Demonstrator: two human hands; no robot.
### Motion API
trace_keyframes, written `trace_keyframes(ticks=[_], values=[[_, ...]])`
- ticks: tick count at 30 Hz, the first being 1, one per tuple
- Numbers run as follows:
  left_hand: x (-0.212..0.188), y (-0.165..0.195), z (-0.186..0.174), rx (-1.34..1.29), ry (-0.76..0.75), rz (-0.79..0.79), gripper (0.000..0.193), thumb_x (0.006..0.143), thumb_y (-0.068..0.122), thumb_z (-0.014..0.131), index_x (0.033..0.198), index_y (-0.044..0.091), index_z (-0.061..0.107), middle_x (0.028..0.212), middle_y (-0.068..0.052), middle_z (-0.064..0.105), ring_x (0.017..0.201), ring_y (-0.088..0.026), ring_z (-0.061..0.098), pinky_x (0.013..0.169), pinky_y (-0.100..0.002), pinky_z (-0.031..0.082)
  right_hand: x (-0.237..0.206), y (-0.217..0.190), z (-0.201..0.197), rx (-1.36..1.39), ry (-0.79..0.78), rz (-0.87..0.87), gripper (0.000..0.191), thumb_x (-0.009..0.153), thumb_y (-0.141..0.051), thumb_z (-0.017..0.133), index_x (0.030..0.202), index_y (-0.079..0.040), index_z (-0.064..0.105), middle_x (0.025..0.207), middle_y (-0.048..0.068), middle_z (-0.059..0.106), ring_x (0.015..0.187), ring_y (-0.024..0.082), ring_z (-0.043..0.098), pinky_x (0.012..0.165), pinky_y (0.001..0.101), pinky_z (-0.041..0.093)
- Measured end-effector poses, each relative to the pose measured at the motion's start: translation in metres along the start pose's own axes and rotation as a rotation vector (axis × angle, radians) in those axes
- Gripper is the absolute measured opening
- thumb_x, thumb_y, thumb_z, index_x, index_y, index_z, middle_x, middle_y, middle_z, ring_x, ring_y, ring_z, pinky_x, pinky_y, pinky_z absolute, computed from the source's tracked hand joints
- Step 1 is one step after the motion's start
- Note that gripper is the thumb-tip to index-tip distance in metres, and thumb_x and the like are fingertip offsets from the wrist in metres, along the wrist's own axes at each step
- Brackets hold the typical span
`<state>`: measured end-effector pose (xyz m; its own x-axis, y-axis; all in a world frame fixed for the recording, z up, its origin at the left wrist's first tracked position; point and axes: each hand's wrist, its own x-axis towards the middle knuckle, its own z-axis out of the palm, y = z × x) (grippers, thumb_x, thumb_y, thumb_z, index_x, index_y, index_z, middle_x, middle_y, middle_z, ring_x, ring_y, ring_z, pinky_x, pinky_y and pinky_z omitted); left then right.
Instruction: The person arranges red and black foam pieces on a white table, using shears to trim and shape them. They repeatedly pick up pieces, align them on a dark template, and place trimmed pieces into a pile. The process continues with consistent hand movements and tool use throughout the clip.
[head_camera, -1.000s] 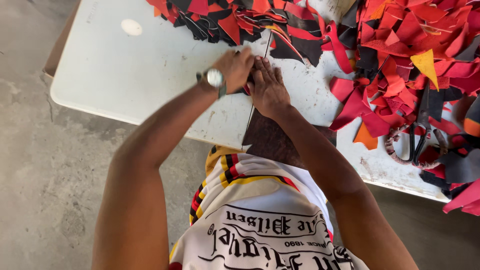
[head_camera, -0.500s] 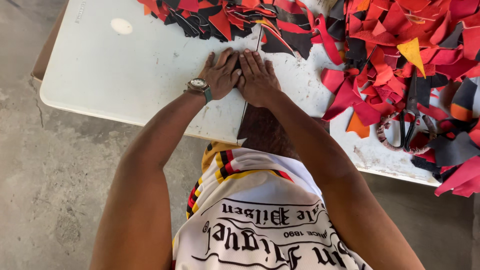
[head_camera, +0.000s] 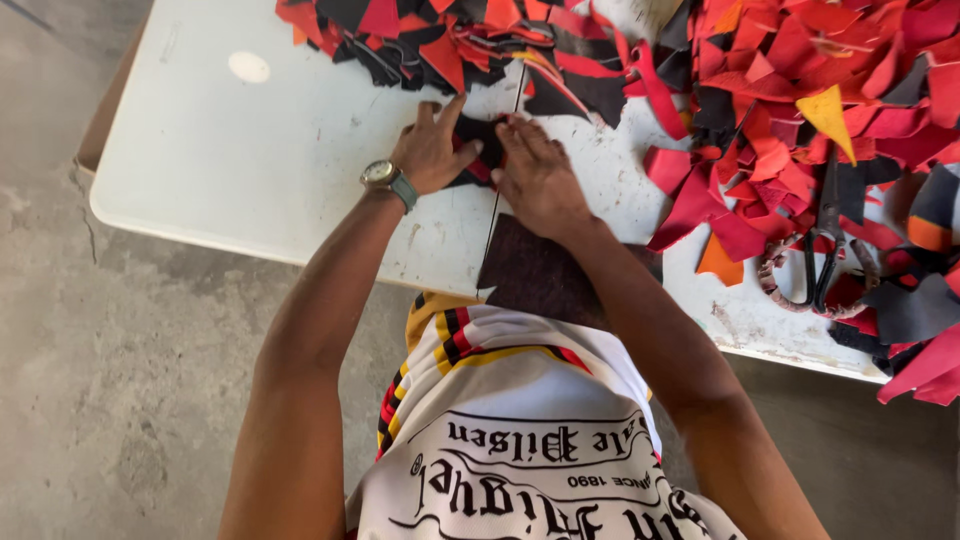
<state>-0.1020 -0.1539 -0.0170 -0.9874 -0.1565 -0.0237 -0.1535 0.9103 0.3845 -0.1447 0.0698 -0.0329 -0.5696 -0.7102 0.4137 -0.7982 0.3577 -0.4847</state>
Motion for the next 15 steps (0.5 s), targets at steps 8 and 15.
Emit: trace_keyframes(ticks=[8,15], values=[[0.001,-0.011,-0.004,-0.118,0.007,0.006,0.077,0.098,0.052,0.059,0.16,0.016,0.029,0.142,-0.03,0.042,0.105,-0.045,0.068,0.099,-0.055,0.052,-0.025,-0.008,-0.042,0.053,0.092,-0.027,0.054,0.099,-0.019,0.072,0.147,0.001,0.054,0.147,0.027,0.054,0.137,0.044,0.052,0.115,0.0505,0.041],[0.001,-0.029,-0.004,-0.244,0.254,0.179,0.071,0.107,0.047,0.064,0.158,0.005,0.036,0.143,-0.028,0.05,0.124,-0.045,0.06,0.102,-0.051,0.052,-0.041,0.03,-0.058,0.167,0.47,0.071,0.014,0.093,-0.003,0.069,0.106,-0.001,0.074,0.096,0.014,0.073,0.095,0.03,0.073,0.09,0.0397,0.056]])
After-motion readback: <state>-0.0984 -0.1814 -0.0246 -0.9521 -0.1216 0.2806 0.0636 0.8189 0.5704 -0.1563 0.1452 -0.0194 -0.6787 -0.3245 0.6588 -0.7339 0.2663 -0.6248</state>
